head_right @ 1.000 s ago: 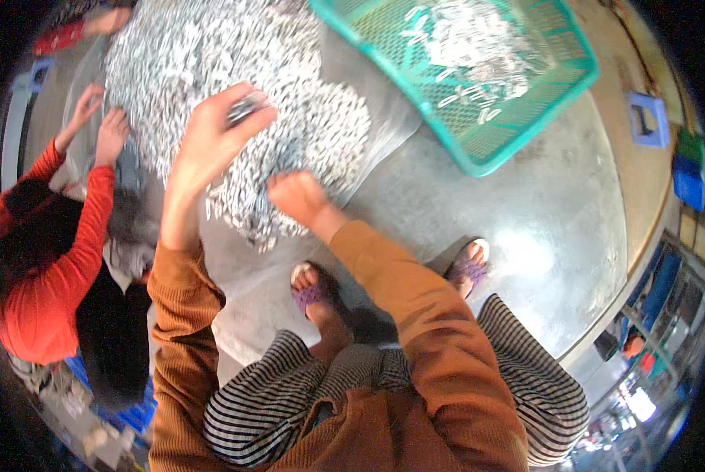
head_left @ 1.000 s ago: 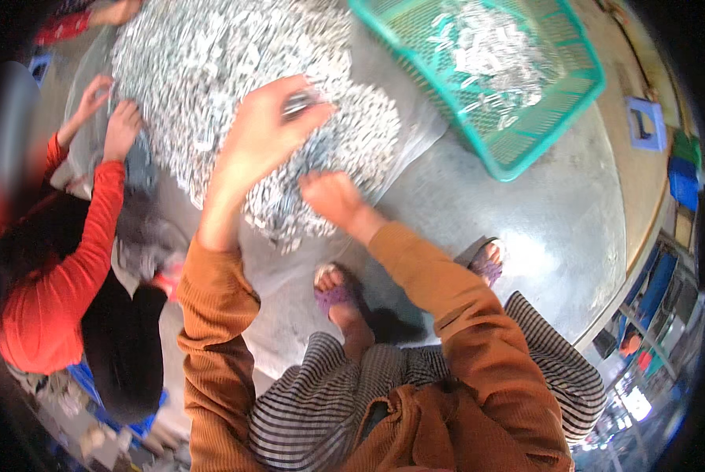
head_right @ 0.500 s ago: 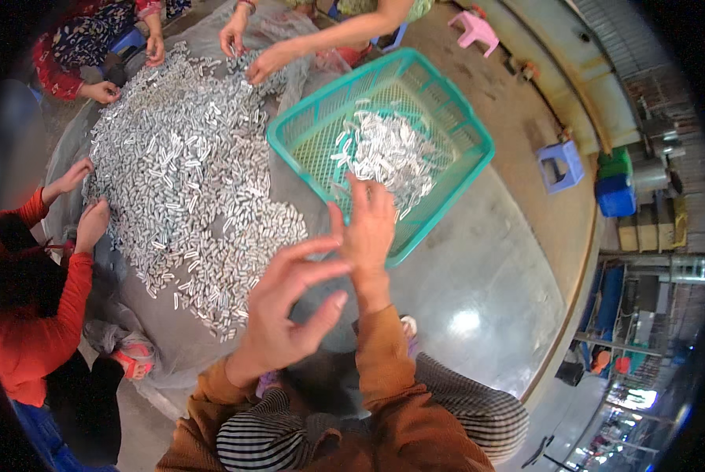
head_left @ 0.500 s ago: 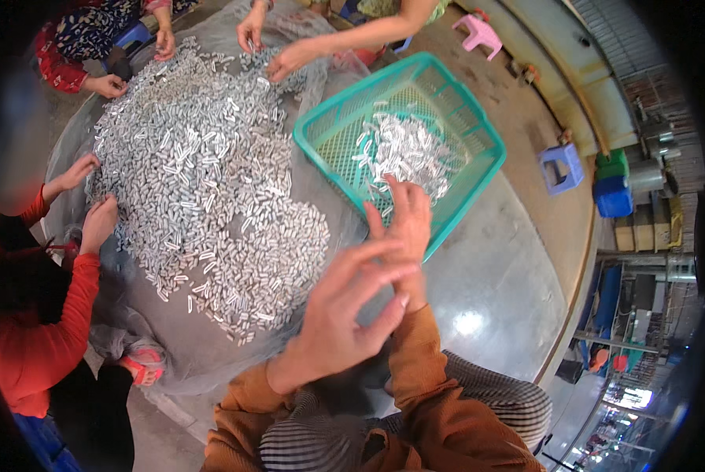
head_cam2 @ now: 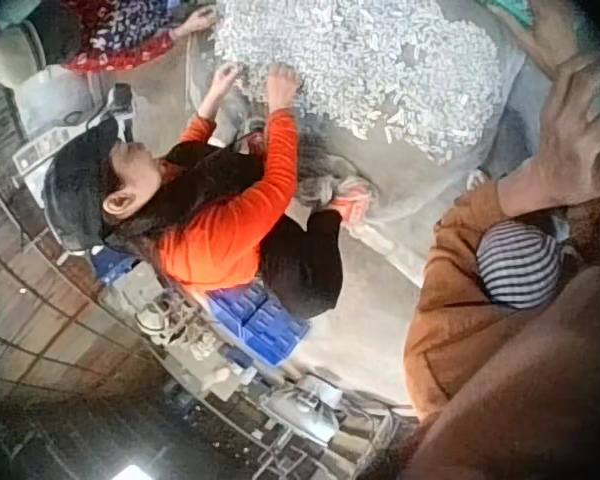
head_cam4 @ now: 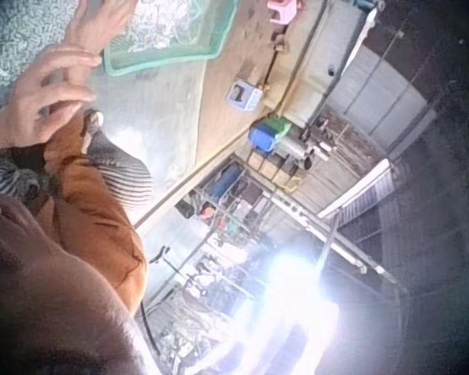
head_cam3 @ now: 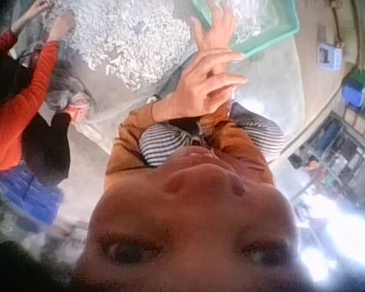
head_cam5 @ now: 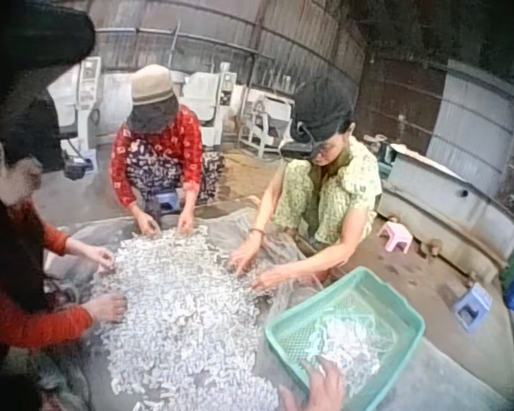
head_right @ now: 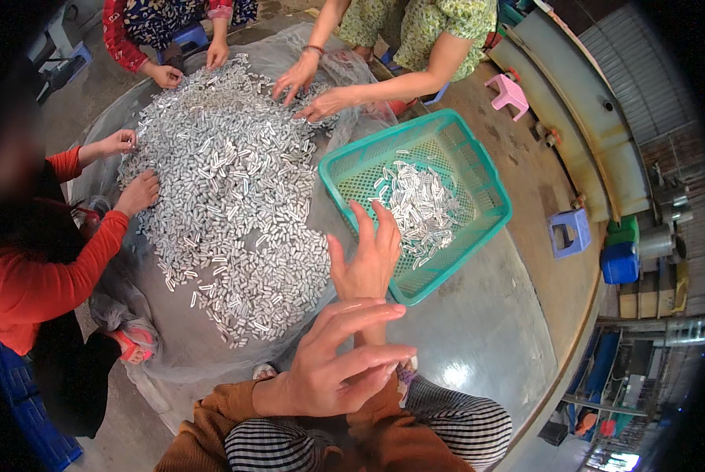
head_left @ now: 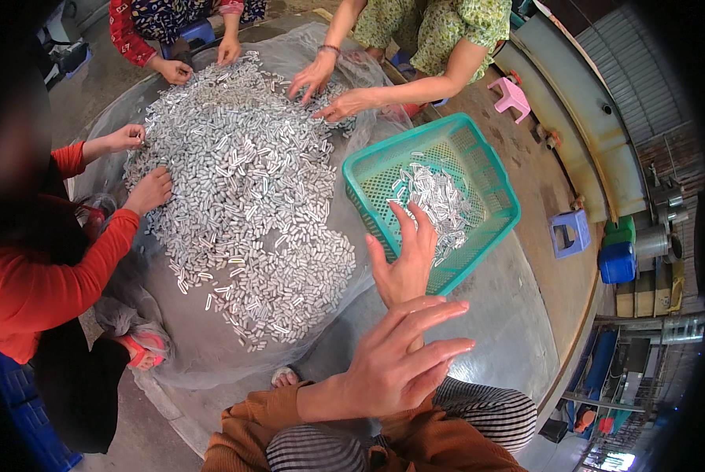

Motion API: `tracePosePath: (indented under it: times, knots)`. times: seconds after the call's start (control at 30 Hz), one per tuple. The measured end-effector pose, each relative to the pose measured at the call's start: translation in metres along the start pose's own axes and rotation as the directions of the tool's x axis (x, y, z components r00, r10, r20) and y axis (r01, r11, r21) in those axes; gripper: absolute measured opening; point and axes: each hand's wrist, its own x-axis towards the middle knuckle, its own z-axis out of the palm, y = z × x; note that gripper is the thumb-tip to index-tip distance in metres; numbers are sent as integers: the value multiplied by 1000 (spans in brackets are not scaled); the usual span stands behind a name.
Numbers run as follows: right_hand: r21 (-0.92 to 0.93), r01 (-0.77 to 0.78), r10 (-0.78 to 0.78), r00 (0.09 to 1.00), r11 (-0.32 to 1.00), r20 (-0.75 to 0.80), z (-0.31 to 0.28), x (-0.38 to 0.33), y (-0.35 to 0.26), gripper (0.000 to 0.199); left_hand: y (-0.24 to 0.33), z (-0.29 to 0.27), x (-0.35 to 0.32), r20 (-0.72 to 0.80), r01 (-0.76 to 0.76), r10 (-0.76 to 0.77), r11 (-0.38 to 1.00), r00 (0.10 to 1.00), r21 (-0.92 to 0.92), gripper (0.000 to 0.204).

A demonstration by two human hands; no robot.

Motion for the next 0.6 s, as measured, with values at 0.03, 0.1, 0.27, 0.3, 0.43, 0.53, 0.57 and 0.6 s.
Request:
tracePosePath:
  times: [0.03,0.1,0.27,0.3,0.43,0.53,0.57,0.6]
  knots:
    - [17,-20,20,1000,1000,1,-2,0,0,55,3,-1,0,2,5,-5,1000,1000,-17,28]
    - [56,-23,25,999,998,-33,-6,6,-4,53,3,-1,2,-19,8,-8,1000,1000,1,28]
    - [138,-24,31,998,990,-52,-5,14,-13,50,2,-6,4,-32,37,-38,999,999,-23,30]
    - [154,-28,34,999,988,-37,0,12,-10,50,-1,-6,3,-35,47,-47,999,998,-22,30]
    - [258,-44,27,997,965,66,26,1,1,47,-27,-31,-17,-53,216,-212,973,976,86,31]
    - [312,16,-83,976,950,201,45,-8,14,38,-80,-80,-54,-251,471,-402,794,881,384,30]
    - [350,14,-111,959,937,261,47,-13,13,36,-93,-100,-81,-333,551,-441,699,834,455,33]
    - [359,12,-127,946,933,298,52,-18,14,35,-104,-119,-109,-422,665,-516,612,746,428,33]
